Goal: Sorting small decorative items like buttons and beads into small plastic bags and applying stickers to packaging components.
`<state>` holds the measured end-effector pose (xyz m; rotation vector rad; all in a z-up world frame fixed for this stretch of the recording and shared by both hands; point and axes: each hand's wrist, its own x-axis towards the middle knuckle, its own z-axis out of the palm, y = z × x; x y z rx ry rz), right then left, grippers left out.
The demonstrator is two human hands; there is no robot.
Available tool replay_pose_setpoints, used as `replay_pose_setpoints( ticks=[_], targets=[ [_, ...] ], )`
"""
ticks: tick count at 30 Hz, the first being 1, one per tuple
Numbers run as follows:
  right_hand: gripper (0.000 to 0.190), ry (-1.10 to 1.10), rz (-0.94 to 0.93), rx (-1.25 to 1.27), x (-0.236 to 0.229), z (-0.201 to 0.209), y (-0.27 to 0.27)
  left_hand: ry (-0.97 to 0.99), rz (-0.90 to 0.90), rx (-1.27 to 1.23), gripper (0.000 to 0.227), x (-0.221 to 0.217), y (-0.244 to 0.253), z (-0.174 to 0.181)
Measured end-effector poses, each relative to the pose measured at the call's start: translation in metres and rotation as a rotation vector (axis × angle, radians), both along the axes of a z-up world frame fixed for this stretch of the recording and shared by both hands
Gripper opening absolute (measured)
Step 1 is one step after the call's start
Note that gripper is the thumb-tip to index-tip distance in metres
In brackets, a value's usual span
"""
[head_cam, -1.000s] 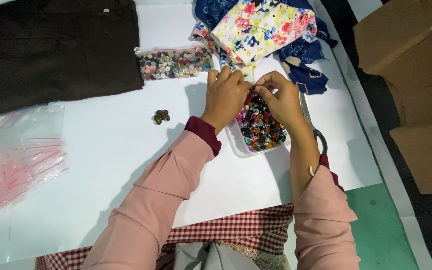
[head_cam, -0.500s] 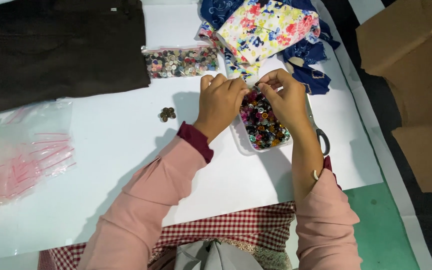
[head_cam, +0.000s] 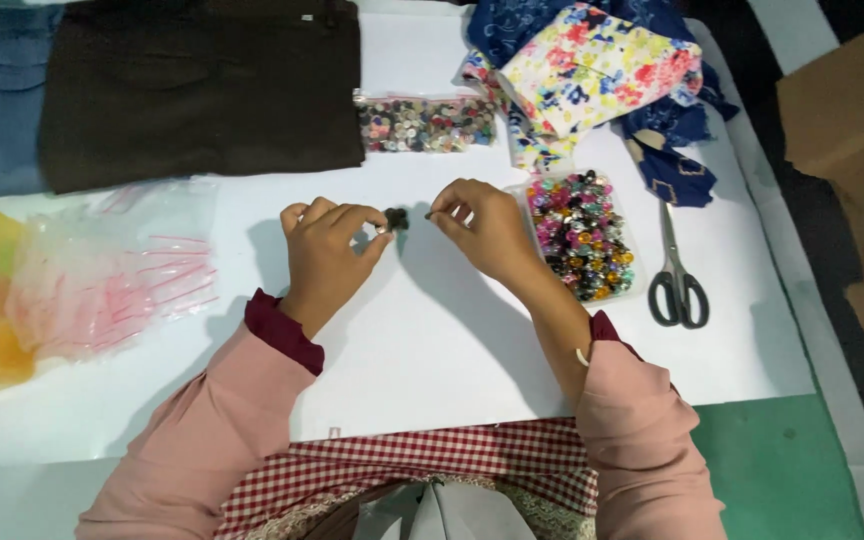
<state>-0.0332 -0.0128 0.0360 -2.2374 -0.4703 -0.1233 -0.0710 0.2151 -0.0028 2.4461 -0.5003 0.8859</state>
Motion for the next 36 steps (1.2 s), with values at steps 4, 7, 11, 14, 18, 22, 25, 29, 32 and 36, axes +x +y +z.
replay_pose_setpoints(
  ticks=[4, 7, 11, 14, 18, 22, 25, 29, 32, 36],
  targets=[
    [0.011, 0.049, 0.041, 0.009, 0.009, -0.037, 0.014, 0.118, -0.007, -0.078, 0.019, -0.006, 0.009, -0.003],
    [0.01, 0.155, 0.029, 0.019, 0.006, -0.051, 0.018, 0.233, -0.029, -0.143, 0.018, -0.004, 0.001, -0.007],
    [0.01, 0.17, 0.024, -0.001, 0.002, -0.052, 0.024, 0.249, -0.032, -0.105, 0.016, 0.001, -0.006, -0.017],
    [0.009, 0.151, 0.025, -0.029, 0.0, -0.051, 0.026, 0.24, -0.03, -0.079, 0.017, 0.002, -0.007, -0.021],
    [0.008, 0.111, 0.007, -0.014, -0.005, -0.048, 0.028, 0.2, -0.03, -0.059, 0.019, 0.002, -0.006, -0.023],
    [0.008, 0.1, -0.01, 0.02, -0.003, -0.055, 0.026, 0.18, -0.019, -0.012, 0.02, 0.004, -0.006, -0.025],
    [0.006, 0.075, -0.015, 0.07, -0.004, -0.056, 0.028, 0.134, -0.012, 0.016, 0.021, 0.003, -0.006, -0.023],
    [0.003, 0.018, -0.077, 0.168, -0.009, -0.049, 0.033, 0.087, -0.009, -0.018, 0.023, -0.005, 0.002, -0.008],
    [0.002, -0.095, -0.096, 0.178, -0.017, -0.04, 0.041, 0.02, 0.025, -0.059, 0.024, -0.015, 0.019, 0.009],
    [0.003, -0.409, 0.013, 0.106, -0.035, -0.027, 0.066, -0.032, 0.089, -0.113, 0.026, -0.044, 0.056, 0.026]
  ],
)
